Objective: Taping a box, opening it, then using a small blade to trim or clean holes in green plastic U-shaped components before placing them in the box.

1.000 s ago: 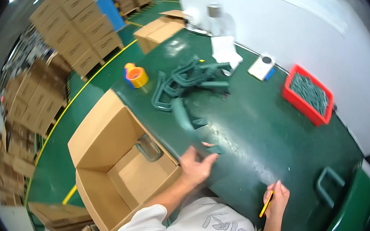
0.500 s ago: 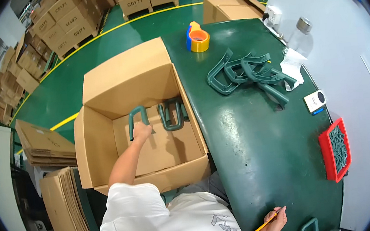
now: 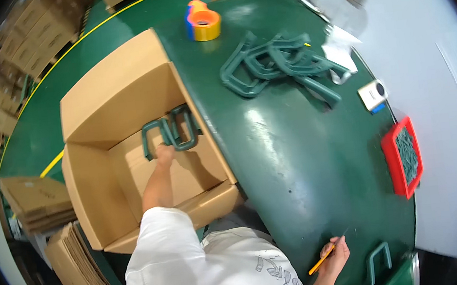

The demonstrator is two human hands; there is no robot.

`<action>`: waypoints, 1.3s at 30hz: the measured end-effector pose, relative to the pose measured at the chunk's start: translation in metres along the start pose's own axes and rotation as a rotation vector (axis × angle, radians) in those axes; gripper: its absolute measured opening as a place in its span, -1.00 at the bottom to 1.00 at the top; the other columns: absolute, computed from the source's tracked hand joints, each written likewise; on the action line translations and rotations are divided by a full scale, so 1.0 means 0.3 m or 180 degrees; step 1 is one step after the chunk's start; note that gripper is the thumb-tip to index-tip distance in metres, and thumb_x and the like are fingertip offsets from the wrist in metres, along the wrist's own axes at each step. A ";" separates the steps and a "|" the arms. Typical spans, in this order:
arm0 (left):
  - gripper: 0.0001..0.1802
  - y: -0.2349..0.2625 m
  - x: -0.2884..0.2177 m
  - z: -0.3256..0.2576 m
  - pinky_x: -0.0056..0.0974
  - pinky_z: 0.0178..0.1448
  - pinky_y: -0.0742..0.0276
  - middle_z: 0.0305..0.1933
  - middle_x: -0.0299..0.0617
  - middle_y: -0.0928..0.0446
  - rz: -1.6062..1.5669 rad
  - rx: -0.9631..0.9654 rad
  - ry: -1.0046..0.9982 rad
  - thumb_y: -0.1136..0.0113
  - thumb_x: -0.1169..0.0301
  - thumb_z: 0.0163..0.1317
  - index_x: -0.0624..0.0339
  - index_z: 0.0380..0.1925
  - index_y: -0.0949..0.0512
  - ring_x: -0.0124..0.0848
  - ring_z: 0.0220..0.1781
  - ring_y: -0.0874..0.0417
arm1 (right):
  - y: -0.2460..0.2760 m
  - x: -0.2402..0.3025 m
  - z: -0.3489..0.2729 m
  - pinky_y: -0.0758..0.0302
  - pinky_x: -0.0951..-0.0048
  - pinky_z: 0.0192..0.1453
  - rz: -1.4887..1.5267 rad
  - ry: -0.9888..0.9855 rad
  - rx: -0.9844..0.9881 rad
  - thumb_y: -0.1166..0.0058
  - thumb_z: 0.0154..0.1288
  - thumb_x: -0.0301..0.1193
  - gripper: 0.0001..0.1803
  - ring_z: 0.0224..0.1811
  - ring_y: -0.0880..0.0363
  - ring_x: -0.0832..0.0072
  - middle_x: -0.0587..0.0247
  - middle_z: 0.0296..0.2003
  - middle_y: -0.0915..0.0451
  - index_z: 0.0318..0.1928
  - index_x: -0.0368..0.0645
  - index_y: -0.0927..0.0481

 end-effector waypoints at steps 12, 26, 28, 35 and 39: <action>-0.60 0.337 -0.523 -0.382 -0.24 -0.13 -0.54 -0.20 0.00 -0.62 0.0834 -0.1526 -0.1416 -0.03 0.45 0.09 0.33 -0.03 -0.51 -0.25 -0.21 -0.65 | 0.324 0.333 -0.016 -0.53 0.18 -0.15 -0.4302 0.1729 -0.2530 -0.20 0.14 -0.34 -0.56 -0.21 -0.58 0.05 0.02 -0.06 -0.49 0.00 -0.27 -0.46; -0.83 0.087 -1.139 -1.206 -0.53 -0.41 -0.34 -0.18 -0.09 -0.61 -0.1922 0.0578 -0.3210 0.01 0.62 0.26 0.38 -0.21 -0.54 -0.50 -0.28 -0.58 | 0.436 0.412 -0.115 -0.49 0.49 -0.28 -0.1683 0.1982 -0.2401 -0.30 0.06 -0.45 -0.58 -0.42 -0.55 0.49 0.19 -0.37 -0.61 -0.06 -0.33 -0.54; -0.85 -0.029 -1.154 -1.369 -0.55 -0.50 -0.33 -0.23 -0.10 -0.61 -0.1835 0.1518 -0.3199 -0.03 0.61 0.24 0.31 -0.23 -0.54 -0.47 -0.28 -0.62 | 0.403 0.403 -0.147 -0.46 0.59 -0.26 -0.0491 0.1883 -0.2073 -0.32 0.06 -0.47 -0.53 -0.39 -0.51 0.63 0.26 -0.35 -0.60 0.00 -0.34 -0.52; -0.83 -0.377 -0.849 -2.062 -0.47 -0.51 -0.43 -0.24 0.03 -0.62 -0.0083 0.5074 -0.1576 -0.08 0.43 0.28 0.32 -0.24 -0.53 -0.34 -0.26 -0.68 | 0.253 0.311 -0.155 -0.45 0.64 -0.28 0.1067 0.1788 -0.1116 -0.31 0.08 -0.51 -0.47 -0.39 -0.48 0.68 0.18 -0.28 -0.63 0.08 -0.36 -0.45; -0.61 -0.391 -0.743 -2.261 -0.32 -0.22 -0.50 -0.04 -0.02 -0.55 -0.1154 0.6181 0.0654 -0.09 0.17 0.30 0.26 -0.05 -0.43 -0.31 -0.02 -0.59 | 0.169 0.297 -0.161 -0.24 0.70 -0.54 0.1971 0.1482 -0.0611 -0.21 0.17 -0.54 -0.49 -0.52 -0.36 0.77 0.15 -0.28 -0.63 0.12 -0.39 -0.39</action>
Point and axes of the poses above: each hand's wrist, its own z-axis towards the middle knuckle, its own y-axis out of the back of the hand, x = y × z, the point moved 6 cm from there along z, towards the middle knuckle
